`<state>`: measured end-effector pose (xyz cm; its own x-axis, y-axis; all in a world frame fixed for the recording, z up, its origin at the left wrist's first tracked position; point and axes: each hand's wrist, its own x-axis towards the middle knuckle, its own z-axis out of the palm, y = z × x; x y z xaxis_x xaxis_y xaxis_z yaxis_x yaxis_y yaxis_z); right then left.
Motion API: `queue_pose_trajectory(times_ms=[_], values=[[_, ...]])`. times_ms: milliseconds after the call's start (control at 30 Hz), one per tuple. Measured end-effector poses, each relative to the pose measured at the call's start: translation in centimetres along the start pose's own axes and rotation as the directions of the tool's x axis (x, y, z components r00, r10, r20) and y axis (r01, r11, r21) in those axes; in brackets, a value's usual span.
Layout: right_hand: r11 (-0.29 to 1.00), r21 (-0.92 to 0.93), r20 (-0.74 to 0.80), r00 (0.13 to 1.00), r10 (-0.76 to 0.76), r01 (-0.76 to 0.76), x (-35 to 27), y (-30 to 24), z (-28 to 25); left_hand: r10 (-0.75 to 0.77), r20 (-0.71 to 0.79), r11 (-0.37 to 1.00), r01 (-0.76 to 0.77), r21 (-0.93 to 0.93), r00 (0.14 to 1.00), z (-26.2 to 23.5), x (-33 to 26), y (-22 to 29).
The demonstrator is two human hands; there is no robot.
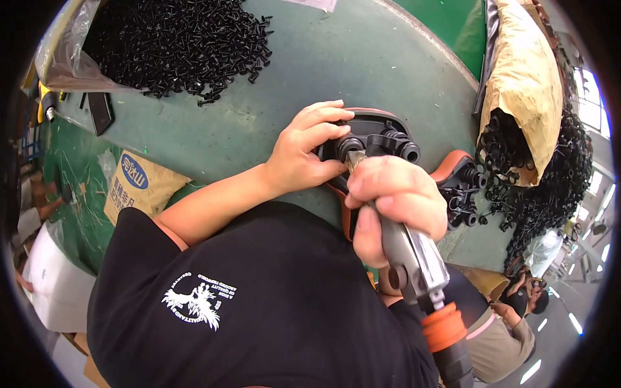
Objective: Assembling components onto bicycle seats using a pneumatic screwdriver on a factory production line.
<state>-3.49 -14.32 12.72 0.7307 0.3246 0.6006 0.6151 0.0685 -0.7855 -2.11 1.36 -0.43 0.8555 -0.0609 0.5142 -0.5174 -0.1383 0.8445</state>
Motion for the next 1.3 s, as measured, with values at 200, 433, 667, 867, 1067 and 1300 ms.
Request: queue_pose_trajectory(times_ms=[200,433,667,867,1067,1300], values=[[0.992,-0.052,0.062,0.991,0.119,-0.116,1.1,1.4,-0.1,-0.07,0.007,0.997,0.07,-0.04,0.998,0.0,-0.1,-0.3],[0.987,-0.01,0.024,0.987,0.158,-0.158,0.7,-2.5,-0.5,-0.075,0.139,0.991,0.058,0.117,0.987,-1.7,-0.3,2.1],[0.991,0.11,-0.229,0.972,-0.049,0.076,-1.2,-6.0,-4.5,-0.137,0.093,0.771,0.047,0.635,0.986,-10.1,3.5,-0.4],[0.976,0.2,-0.273,0.962,-0.03,0.087,-2.8,-5.5,-6.1,-0.063,0.253,0.66,-0.15,0.737,0.965,-12.5,4.7,-2.8],[0.946,0.249,-0.332,0.936,-0.119,0.209,-3.4,-7.7,-7.6,-0.224,0.486,0.669,0.496,-0.554,0.845,-4.3,5.2,5.0],[0.912,0.296,-0.288,0.937,-0.198,0.284,-4.6,-8.9,-8.5,-0.167,0.786,0.182,0.802,-0.569,0.596,0.6,3.2,8.5]])
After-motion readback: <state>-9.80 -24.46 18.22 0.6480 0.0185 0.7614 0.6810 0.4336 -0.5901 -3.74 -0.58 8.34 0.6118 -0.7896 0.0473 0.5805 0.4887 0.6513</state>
